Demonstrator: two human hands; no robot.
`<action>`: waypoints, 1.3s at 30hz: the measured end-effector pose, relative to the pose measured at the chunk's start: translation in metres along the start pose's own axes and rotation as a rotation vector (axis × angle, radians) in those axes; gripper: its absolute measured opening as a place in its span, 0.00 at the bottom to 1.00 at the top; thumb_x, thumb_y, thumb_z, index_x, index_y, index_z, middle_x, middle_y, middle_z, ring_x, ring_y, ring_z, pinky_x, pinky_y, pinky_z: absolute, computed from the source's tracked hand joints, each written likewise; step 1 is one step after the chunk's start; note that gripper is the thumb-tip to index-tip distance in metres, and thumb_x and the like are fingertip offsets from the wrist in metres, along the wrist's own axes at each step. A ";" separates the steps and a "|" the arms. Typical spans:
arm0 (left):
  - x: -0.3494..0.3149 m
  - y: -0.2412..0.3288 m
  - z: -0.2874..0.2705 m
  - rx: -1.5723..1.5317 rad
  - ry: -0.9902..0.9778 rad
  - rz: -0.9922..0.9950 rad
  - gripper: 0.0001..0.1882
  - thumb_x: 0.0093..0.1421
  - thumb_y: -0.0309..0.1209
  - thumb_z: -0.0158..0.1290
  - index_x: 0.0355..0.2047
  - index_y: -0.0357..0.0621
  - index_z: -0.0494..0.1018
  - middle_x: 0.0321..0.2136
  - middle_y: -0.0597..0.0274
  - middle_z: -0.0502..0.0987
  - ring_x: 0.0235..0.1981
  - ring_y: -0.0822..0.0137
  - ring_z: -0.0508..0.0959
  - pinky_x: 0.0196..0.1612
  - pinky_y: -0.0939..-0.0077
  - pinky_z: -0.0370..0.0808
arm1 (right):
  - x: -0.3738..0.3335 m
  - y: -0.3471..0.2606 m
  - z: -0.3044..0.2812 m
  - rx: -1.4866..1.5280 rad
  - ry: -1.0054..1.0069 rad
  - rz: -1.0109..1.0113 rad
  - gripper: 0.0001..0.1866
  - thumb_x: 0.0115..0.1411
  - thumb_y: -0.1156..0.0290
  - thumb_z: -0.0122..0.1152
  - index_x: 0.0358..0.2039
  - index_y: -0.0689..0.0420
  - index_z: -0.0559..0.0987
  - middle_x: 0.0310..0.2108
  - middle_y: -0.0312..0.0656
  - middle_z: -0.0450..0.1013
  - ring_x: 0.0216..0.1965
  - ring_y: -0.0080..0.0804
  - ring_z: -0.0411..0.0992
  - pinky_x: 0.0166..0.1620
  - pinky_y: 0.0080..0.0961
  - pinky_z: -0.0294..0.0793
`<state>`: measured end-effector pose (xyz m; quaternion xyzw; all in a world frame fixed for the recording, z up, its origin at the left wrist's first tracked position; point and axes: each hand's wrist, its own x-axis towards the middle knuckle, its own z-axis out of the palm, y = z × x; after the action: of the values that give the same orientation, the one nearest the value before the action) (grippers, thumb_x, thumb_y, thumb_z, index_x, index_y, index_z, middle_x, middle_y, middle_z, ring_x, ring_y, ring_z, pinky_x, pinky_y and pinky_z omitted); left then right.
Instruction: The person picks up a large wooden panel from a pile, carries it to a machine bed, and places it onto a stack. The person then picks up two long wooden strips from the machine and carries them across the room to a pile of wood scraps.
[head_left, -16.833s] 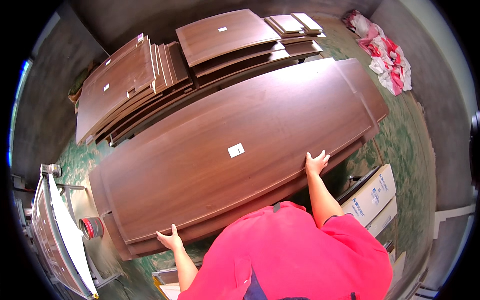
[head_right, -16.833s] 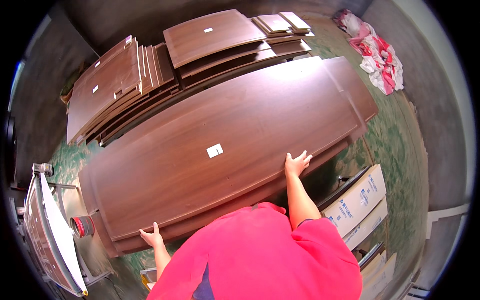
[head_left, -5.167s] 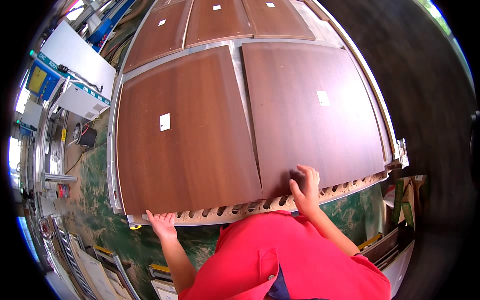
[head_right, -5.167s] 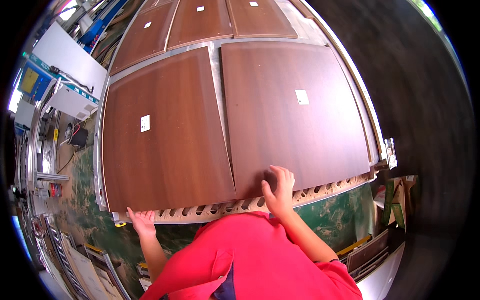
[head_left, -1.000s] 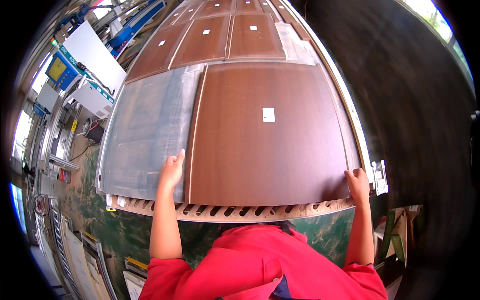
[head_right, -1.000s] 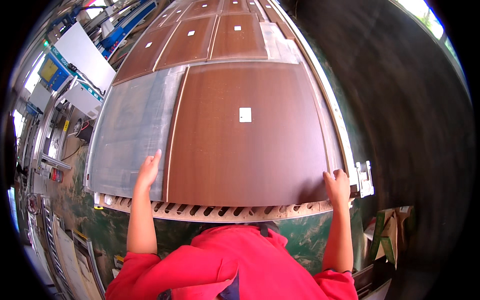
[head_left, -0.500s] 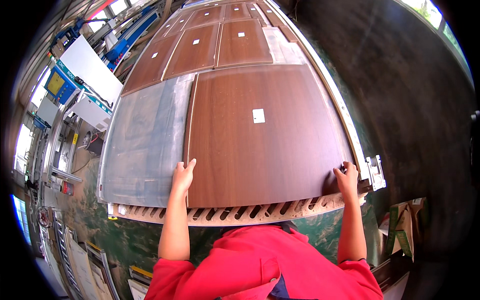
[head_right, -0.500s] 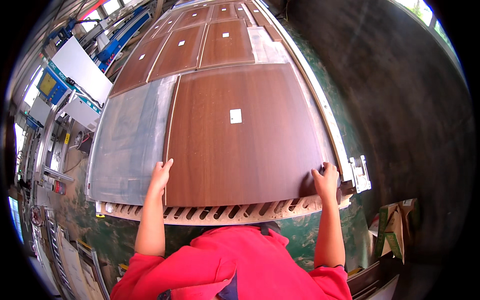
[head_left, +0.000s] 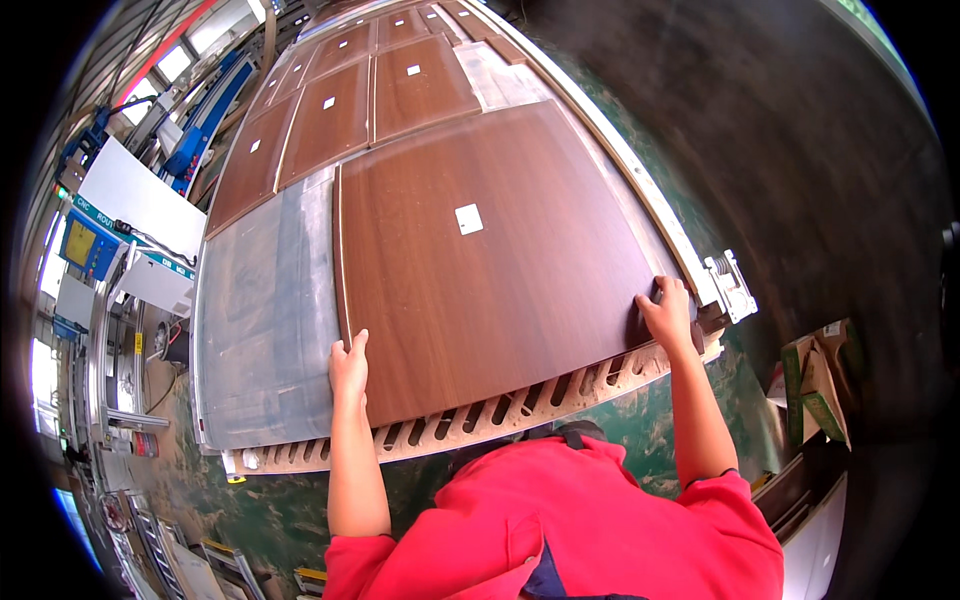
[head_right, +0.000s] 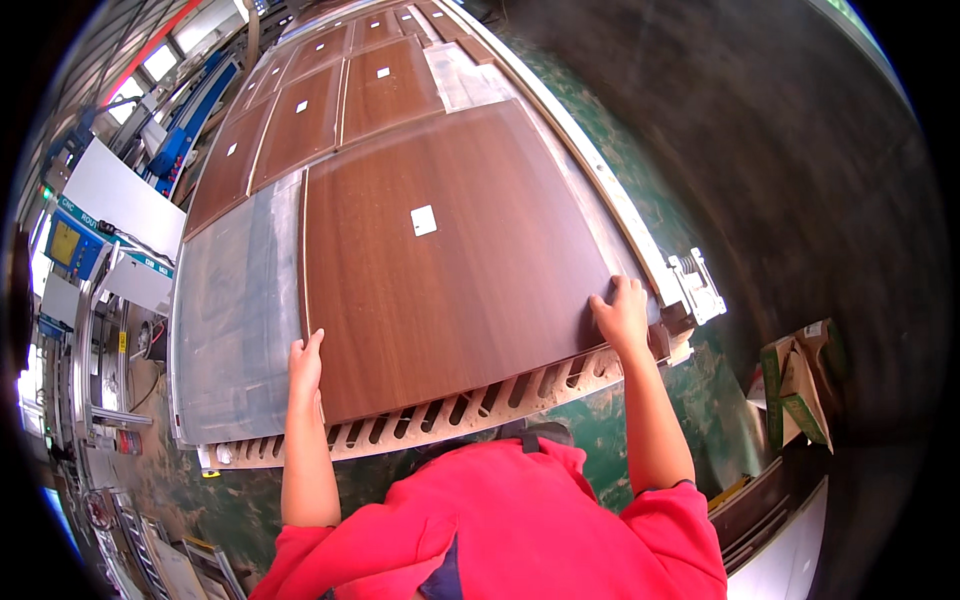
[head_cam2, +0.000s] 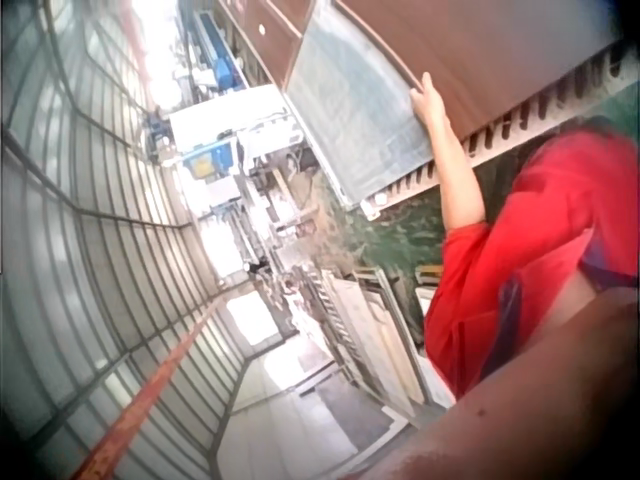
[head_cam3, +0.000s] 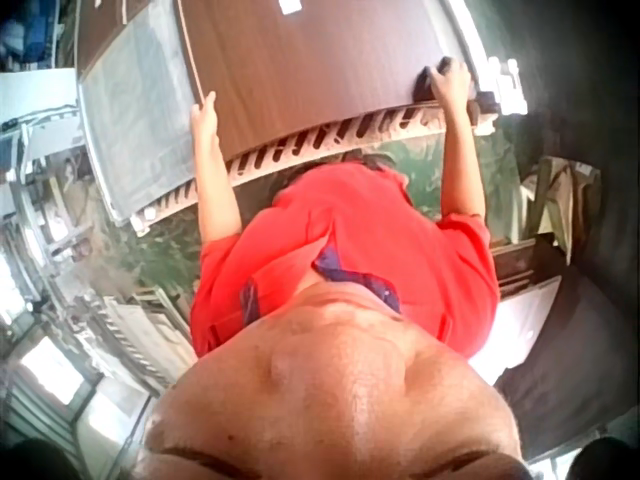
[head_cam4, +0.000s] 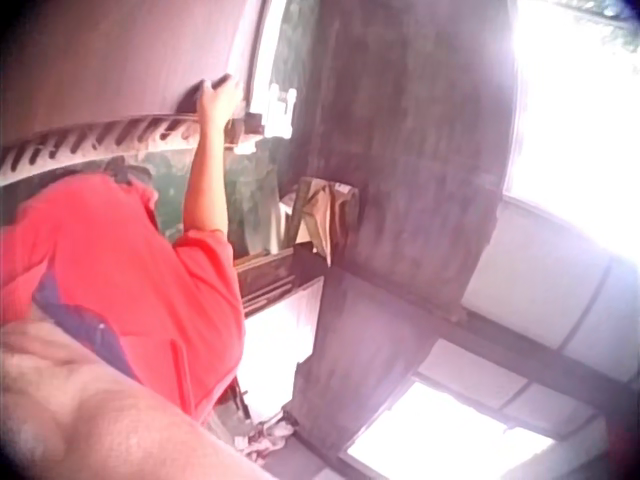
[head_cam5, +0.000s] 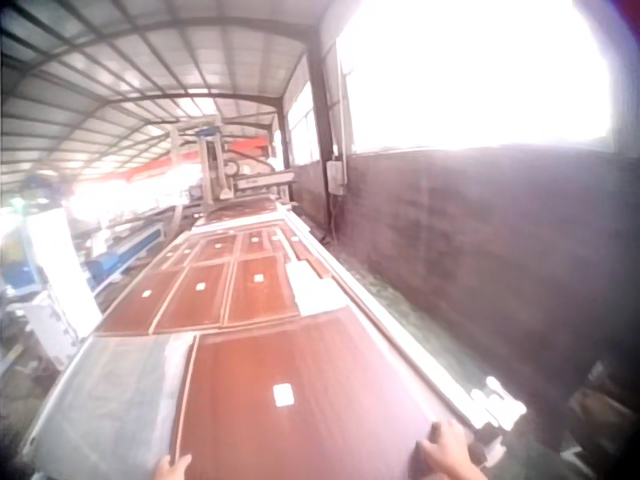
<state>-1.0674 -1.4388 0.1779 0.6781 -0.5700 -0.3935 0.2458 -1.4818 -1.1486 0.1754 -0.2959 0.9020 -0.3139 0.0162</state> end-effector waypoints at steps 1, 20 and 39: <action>-0.003 0.004 0.000 -0.025 -0.006 0.003 0.33 0.54 0.47 0.53 0.47 0.25 0.66 0.48 0.37 0.69 0.51 0.51 0.69 0.52 0.65 0.65 | 0.001 0.002 0.001 0.027 -0.012 0.016 0.26 0.47 0.63 0.61 0.45 0.64 0.71 0.42 0.53 0.67 0.46 0.50 0.63 0.52 0.38 0.63; -0.042 -0.042 -0.061 -0.320 -0.274 0.010 0.23 0.59 0.45 0.50 0.48 0.41 0.68 0.42 0.62 0.73 0.43 0.70 0.70 0.46 0.75 0.64 | -0.063 0.035 0.008 0.363 0.264 0.168 0.23 0.52 0.72 0.61 0.47 0.65 0.69 0.43 0.47 0.68 0.45 0.36 0.67 0.51 0.31 0.65; -0.078 -0.067 -0.073 -0.367 -0.338 -0.068 0.16 0.60 0.40 0.49 0.44 0.44 0.70 0.39 0.63 0.74 0.39 0.68 0.73 0.44 0.70 0.68 | -0.131 -0.103 0.055 1.426 -0.110 0.883 0.24 0.55 0.66 0.62 0.43 0.69 0.64 0.37 0.50 0.70 0.32 0.36 0.75 0.34 0.30 0.79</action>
<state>-0.9719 -1.3560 0.1868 0.5654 -0.4989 -0.6064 0.2525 -1.3084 -1.1724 0.1701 0.1506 0.5182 -0.7588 0.3647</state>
